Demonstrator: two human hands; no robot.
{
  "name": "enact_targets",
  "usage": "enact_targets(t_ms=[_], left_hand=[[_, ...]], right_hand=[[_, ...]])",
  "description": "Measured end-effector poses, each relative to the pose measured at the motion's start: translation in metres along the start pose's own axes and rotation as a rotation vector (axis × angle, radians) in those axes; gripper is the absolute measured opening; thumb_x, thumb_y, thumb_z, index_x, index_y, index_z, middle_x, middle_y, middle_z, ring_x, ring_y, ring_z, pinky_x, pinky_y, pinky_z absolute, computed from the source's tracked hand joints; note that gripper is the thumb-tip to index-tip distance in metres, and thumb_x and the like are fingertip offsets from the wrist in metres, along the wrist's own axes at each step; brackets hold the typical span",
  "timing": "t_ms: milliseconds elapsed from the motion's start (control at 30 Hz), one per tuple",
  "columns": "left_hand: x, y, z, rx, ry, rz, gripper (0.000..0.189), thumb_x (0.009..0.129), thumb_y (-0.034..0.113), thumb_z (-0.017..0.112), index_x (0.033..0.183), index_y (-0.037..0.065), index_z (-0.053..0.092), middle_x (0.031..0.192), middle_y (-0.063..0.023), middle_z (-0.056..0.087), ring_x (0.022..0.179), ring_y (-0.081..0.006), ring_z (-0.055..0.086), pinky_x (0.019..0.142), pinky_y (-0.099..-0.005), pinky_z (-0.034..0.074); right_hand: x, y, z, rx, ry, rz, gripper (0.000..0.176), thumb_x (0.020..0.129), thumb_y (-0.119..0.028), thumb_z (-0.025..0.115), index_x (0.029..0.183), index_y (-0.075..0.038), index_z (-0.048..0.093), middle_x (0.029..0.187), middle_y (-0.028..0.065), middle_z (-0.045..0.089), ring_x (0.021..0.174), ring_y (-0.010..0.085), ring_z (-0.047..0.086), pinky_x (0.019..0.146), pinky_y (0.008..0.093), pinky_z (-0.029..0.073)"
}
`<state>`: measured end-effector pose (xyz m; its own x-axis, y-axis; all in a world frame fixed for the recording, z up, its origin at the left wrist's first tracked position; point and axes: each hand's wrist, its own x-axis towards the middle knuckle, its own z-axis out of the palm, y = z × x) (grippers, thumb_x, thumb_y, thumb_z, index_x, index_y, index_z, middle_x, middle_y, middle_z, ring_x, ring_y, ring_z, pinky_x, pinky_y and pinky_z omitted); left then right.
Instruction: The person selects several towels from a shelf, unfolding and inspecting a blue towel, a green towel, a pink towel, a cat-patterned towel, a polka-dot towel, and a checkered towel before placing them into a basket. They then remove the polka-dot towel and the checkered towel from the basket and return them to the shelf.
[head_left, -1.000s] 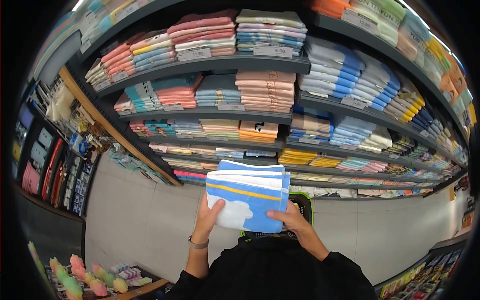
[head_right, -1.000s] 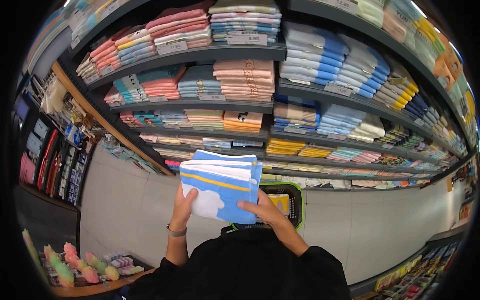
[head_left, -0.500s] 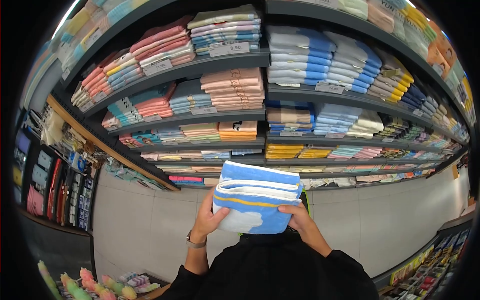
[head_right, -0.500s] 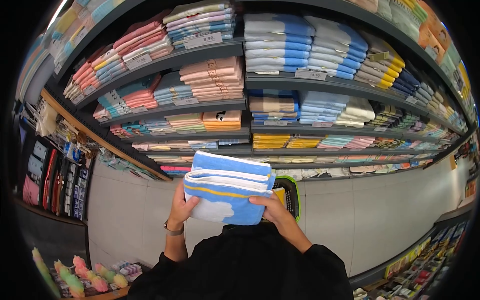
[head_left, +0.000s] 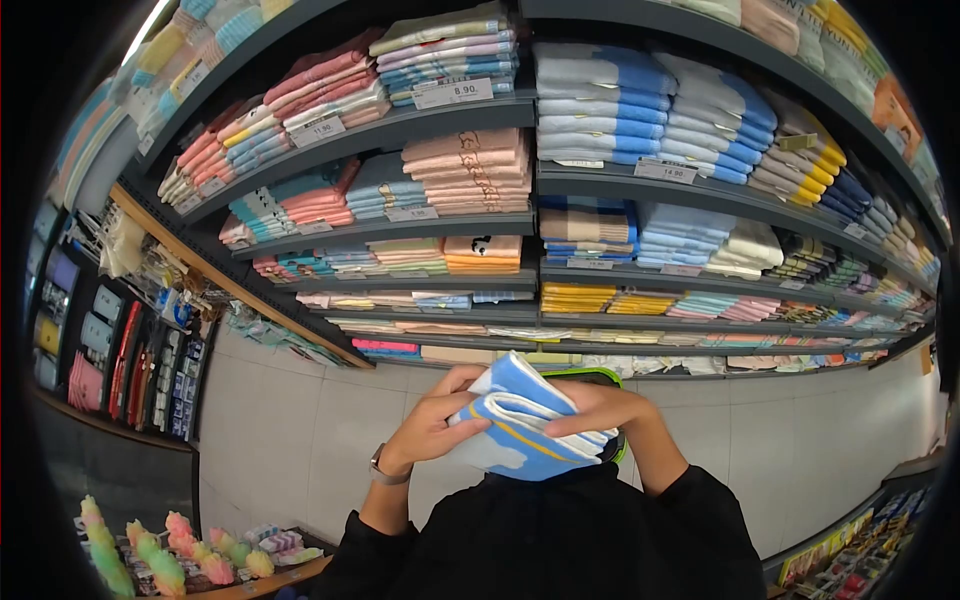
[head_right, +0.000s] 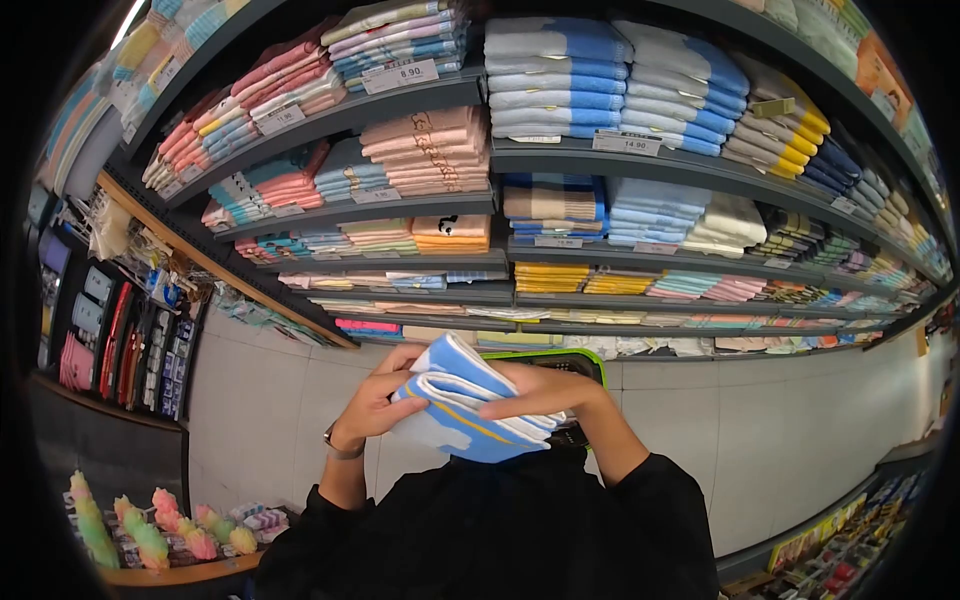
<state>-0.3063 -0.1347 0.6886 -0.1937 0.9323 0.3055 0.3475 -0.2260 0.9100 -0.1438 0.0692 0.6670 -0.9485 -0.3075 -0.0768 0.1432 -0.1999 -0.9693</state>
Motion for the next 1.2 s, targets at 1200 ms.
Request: enact_targets(t_ms=[1200], left_hand=[[-0.025,-0.057,0.021,-0.474,0.407,-0.414,0.039,0.091,0.019,0.049,0.122,-0.004,0.046,0.115,-0.0097,0.054,0.107,-0.0157,0.049,0.091,-0.0283,0.038]], right_hand=[[0.003,0.081,0.015,0.921,0.759,-0.144,0.046,0.071,-0.008,0.061,0.115,0.002,0.05,0.099,0.0156,0.059,0.089,0.0275,0.06,0.081,0.0385,0.049]])
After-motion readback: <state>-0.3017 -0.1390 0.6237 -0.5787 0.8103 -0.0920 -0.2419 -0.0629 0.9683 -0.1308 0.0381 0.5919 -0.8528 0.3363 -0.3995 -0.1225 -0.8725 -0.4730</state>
